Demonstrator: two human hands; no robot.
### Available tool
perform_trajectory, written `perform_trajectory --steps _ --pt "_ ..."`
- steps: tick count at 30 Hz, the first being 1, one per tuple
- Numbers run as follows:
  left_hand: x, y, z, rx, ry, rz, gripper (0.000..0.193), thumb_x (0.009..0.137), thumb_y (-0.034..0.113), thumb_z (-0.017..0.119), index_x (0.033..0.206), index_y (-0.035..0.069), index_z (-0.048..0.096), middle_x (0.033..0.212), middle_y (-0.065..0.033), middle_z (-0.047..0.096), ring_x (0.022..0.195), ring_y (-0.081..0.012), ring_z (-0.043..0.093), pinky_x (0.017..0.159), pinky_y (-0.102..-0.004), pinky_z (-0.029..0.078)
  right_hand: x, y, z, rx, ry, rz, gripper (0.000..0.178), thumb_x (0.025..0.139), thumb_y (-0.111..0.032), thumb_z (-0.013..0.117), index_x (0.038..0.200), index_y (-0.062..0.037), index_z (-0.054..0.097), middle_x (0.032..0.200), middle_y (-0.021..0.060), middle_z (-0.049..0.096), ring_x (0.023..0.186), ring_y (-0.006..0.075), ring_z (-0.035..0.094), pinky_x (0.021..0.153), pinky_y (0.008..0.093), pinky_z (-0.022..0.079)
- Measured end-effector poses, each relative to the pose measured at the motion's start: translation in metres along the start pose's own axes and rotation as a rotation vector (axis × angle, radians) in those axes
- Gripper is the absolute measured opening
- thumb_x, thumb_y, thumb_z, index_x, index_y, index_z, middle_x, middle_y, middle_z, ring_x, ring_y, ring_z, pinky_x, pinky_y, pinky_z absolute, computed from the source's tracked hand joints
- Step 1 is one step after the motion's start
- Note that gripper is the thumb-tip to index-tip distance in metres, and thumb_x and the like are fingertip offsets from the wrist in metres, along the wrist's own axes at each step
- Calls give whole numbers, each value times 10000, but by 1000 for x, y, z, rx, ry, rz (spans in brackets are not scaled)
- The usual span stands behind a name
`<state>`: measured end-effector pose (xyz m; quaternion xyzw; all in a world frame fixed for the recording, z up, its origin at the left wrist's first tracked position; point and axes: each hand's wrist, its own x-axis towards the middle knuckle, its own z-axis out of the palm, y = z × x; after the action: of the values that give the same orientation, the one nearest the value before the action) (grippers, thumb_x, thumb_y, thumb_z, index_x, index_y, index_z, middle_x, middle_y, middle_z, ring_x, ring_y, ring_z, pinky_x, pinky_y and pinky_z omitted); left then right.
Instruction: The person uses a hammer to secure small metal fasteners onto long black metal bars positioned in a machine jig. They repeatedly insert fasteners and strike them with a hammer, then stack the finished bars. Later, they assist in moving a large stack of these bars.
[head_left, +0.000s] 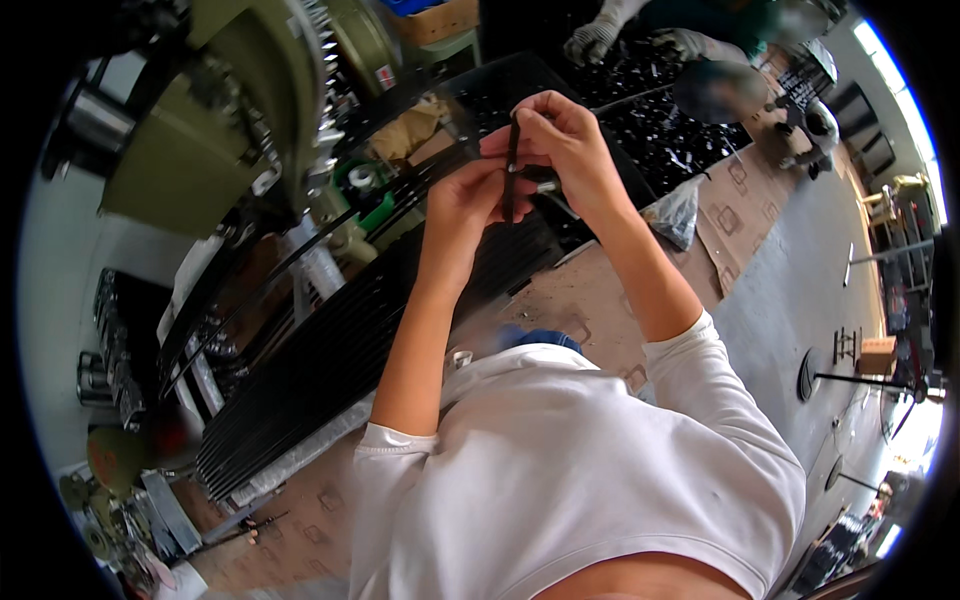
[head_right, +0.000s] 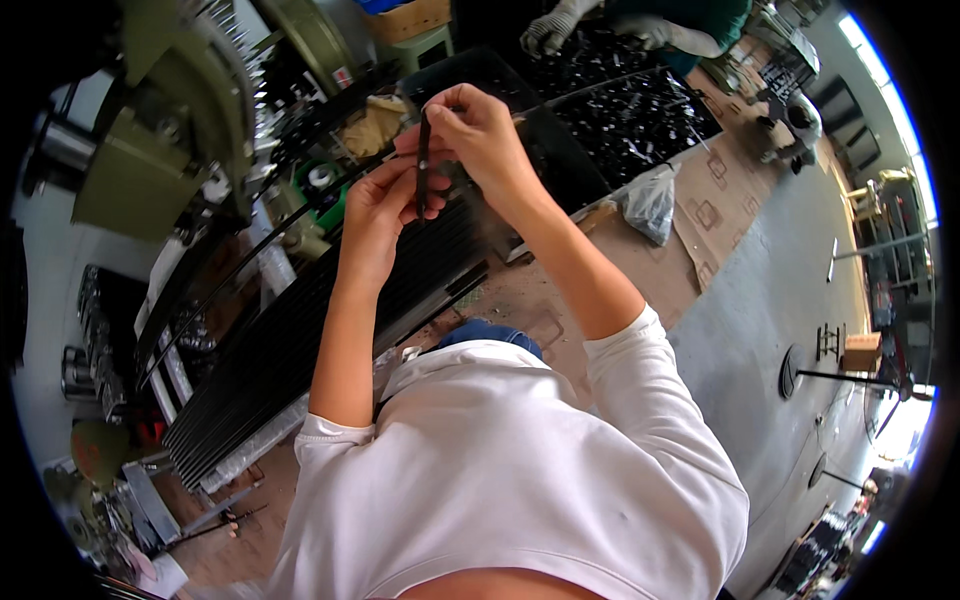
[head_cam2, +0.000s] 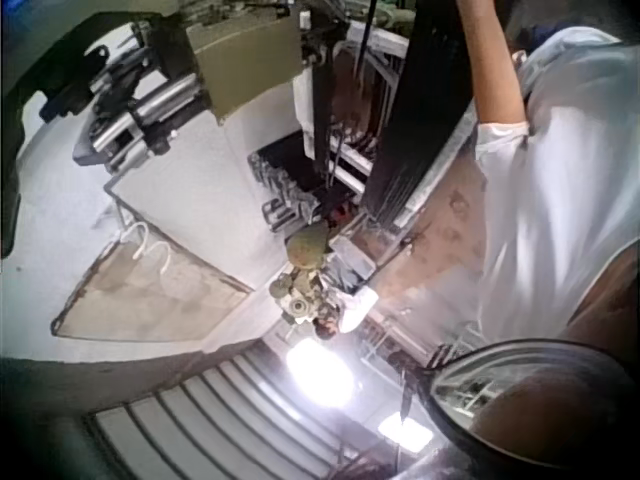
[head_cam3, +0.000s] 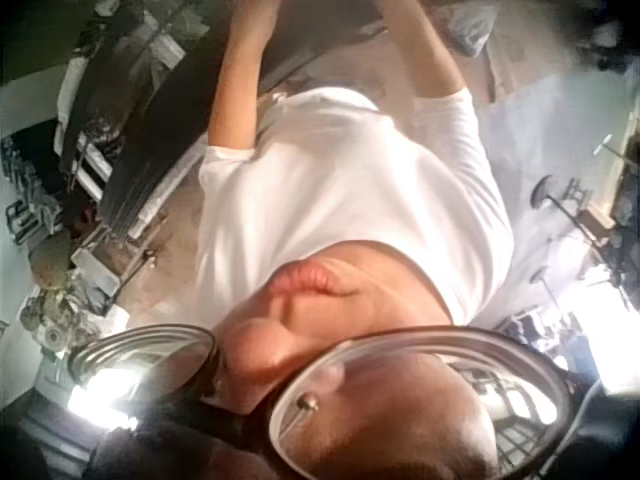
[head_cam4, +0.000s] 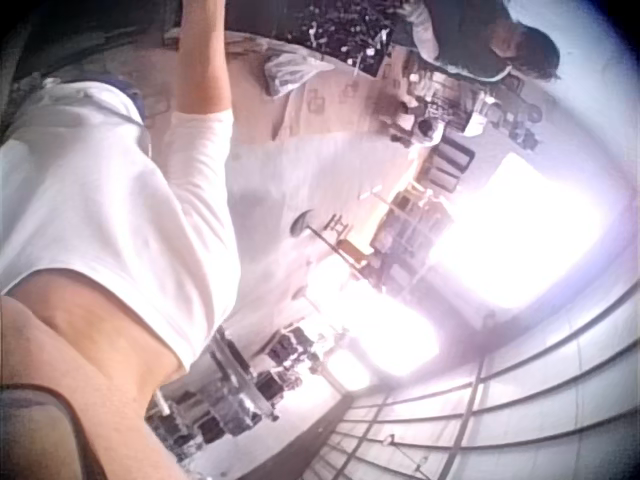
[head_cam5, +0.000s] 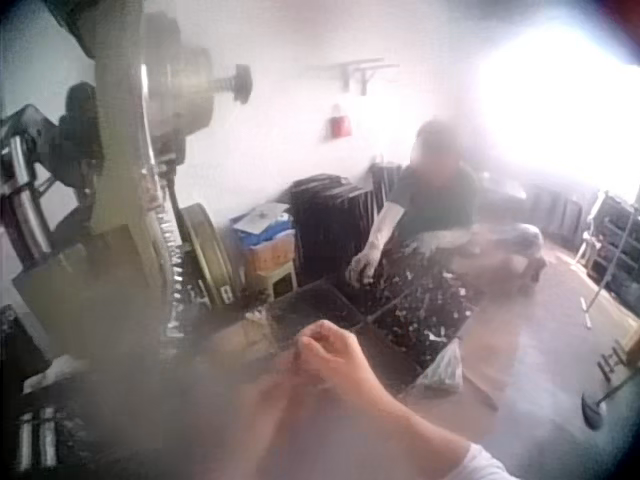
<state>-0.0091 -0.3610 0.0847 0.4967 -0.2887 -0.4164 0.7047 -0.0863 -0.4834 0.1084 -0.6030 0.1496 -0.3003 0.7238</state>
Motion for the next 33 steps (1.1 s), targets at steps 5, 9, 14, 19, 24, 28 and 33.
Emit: perform_trajectory --steps 5,9,14,19,24,28,33 --pt "-43 10 -47 -128 74 -3 170 882 156 532 958 22 604 834 -81 629 709 -125 592 636 -239 488 -7 25 59 56 -72 28 156 897 -128 484 891 28 499 784 139 637 640 118 591 574 229 488" --pt "-66 -2 -84 -230 208 112 159 880 157 540 950 29 602 859 -57 619 717 -120 589 660 -242 499 -23 48 104 -114 -325 146 184 885 -181 538 828 -7 555 711 -5 533 620 54 502 546 192 445" --pt "-97 -9 -110 -21 478 75 243 918 209 475 934 2 602 858 -57 627 785 -122 612 708 -263 507 -32 91 148 -26 -299 314 172 883 -157 526 834 4 559 740 19 568 621 92 551 554 216 449" --pt "-130 -20 -149 973 729 118 207 875 181 498 820 22 617 722 -89 639 687 -207 612 652 -323 444 -12 142 180 -62 -361 463 206 892 -175 493 803 -2 562 610 42 565 524 124 551 495 236 445" --pt "-149 -25 -184 1290 871 276 115 822 165 528 803 92 615 803 -56 614 802 -270 556 755 -380 381 -3 147 190 -111 -243 412 249 869 -185 473 755 18 563 537 63 554 436 137 528 403 240 393" --pt "-159 -30 -209 1358 909 231 110 813 165 538 824 87 615 861 -56 620 849 -264 550 834 -379 370 -4 148 193 -139 -193 406 248 854 -181 495 730 16 580 523 52 543 415 131 509 386 234 380" --pt "-160 -36 -220 1410 877 263 158 820 201 541 874 87 637 861 -87 642 845 -291 566 825 -377 384 3 151 185 -236 -240 434 247 848 -188 519 709 -1 601 507 30 522 411 100 484 370 213 347"
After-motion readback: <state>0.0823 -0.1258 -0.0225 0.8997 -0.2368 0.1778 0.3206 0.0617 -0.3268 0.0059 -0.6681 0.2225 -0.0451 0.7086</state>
